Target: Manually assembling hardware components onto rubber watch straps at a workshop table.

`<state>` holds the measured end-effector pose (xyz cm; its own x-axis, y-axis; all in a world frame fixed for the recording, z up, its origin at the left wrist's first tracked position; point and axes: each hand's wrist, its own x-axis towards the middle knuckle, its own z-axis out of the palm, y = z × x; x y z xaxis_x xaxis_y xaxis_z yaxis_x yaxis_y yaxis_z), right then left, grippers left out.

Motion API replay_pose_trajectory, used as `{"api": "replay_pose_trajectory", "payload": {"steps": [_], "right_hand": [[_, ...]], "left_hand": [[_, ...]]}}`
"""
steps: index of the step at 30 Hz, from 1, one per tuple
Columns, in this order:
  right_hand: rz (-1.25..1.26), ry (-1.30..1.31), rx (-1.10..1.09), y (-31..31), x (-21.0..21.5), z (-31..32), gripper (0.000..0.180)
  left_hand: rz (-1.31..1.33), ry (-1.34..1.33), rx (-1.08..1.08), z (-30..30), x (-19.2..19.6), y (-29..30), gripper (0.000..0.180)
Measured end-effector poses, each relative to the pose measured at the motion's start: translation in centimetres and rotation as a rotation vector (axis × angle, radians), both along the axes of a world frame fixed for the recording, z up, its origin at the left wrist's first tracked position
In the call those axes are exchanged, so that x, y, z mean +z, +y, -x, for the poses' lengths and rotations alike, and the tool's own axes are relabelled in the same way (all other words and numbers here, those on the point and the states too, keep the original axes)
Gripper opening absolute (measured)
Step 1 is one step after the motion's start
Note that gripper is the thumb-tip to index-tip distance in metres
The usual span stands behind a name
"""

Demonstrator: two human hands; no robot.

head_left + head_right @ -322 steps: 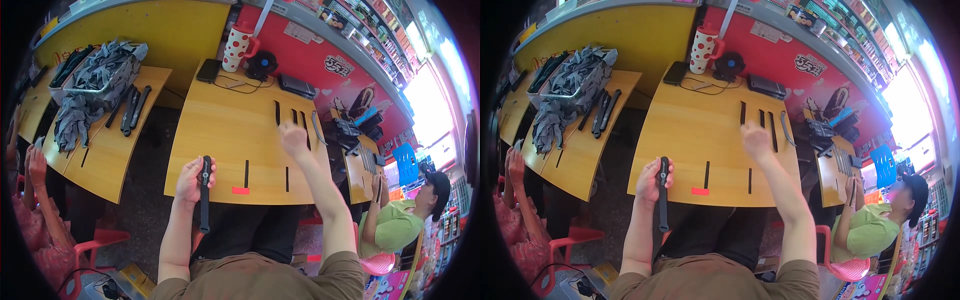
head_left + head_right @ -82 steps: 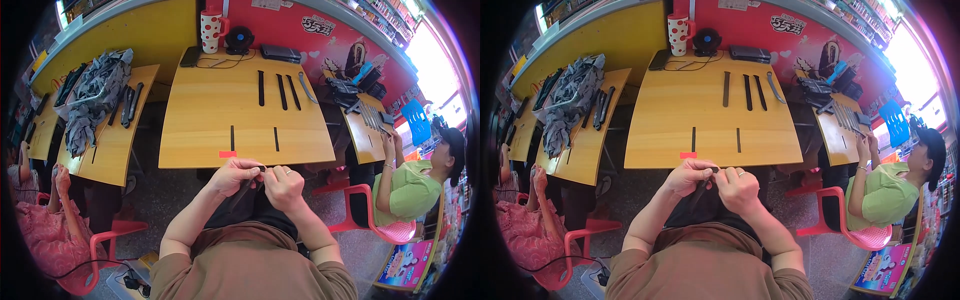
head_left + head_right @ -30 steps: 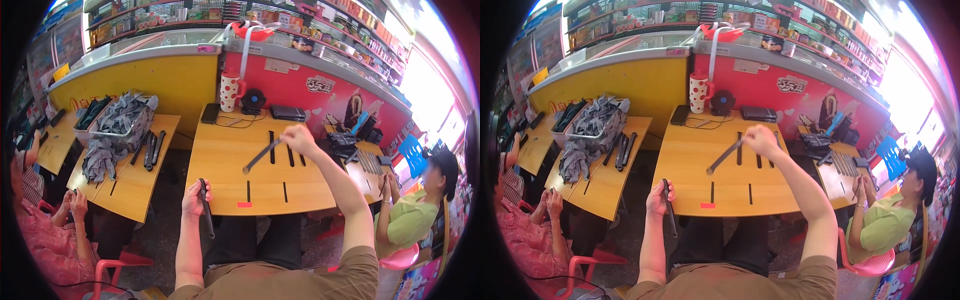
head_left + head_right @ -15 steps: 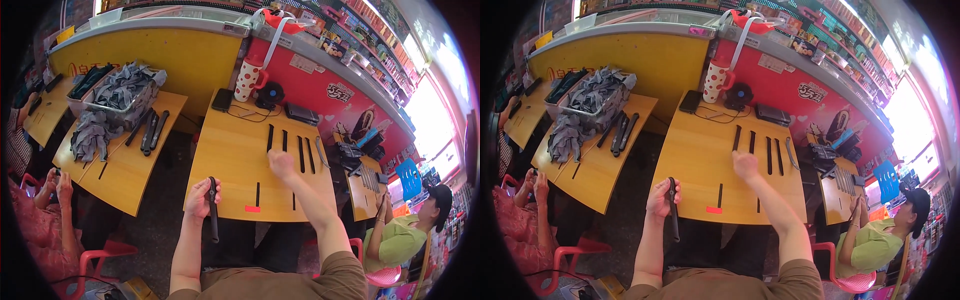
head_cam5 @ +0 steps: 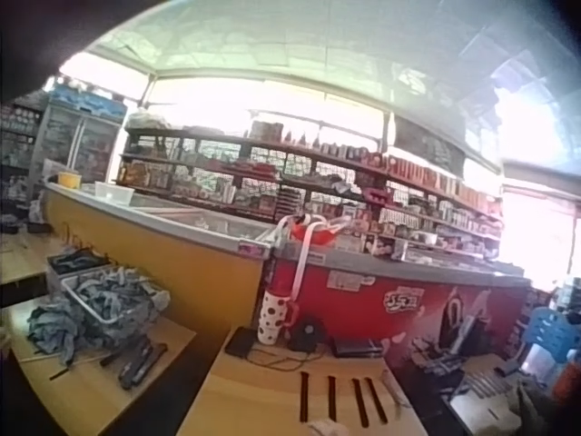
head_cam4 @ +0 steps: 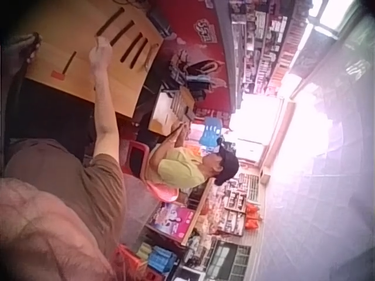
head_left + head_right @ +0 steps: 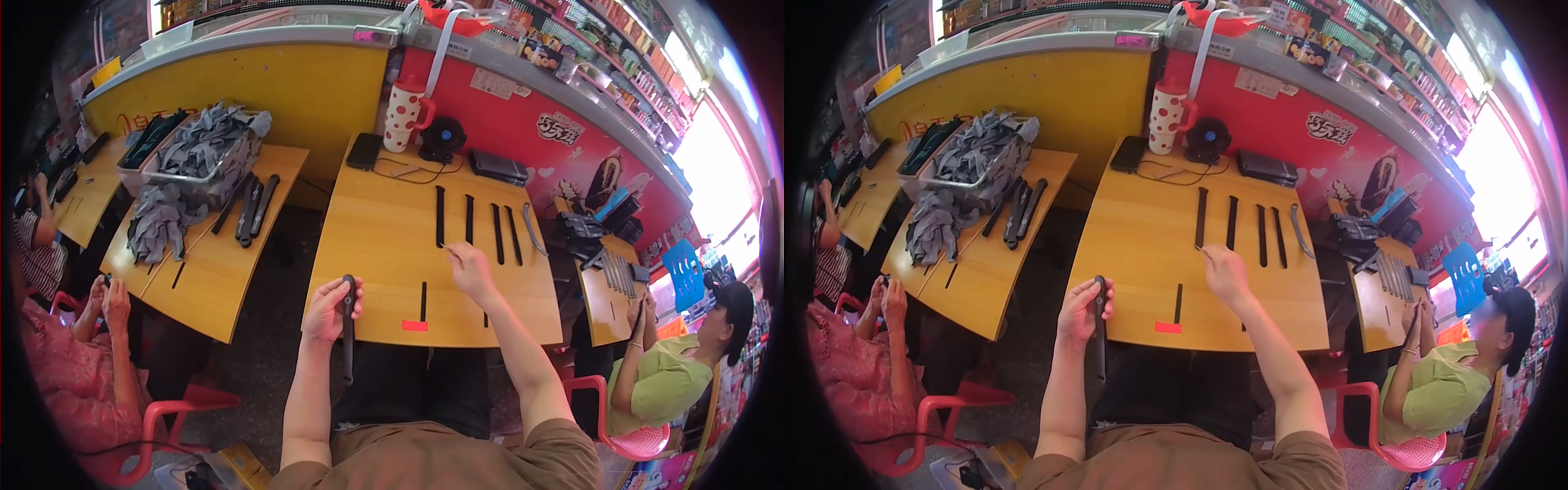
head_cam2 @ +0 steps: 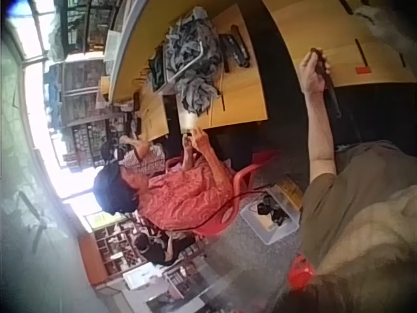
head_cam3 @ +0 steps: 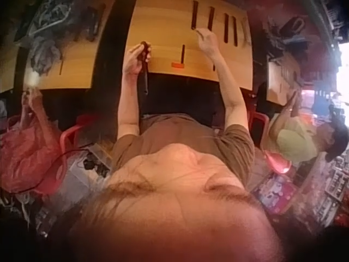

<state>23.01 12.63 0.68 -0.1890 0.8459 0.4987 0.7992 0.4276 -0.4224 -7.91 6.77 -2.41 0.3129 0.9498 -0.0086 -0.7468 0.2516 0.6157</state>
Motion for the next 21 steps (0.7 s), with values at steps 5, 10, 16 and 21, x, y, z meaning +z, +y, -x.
{"api": "replay_pose_trajectory", "payload": {"steps": [5,10,16,21], "right_hand": [[0.349,0.402,0.125,-12.6,2.3,3.7,0.020],[0.410,0.633,0.146,-19.5,1.7,4.6,0.019],[0.048,0.486,-0.013,-22.2,3.1,4.8,0.013],[-0.017,0.377,-0.108,-23.4,2.5,4.3,0.014]], "left_hand": [[-0.027,0.160,0.030,-1.9,0.9,-1.4,0.023],[-0.105,0.320,-0.131,-6.6,3.5,-5.9,0.025],[-0.100,0.310,-0.272,-10.9,3.8,-9.8,0.026],[-0.083,0.296,-0.291,-12.1,3.6,-11.0,0.027]]}}
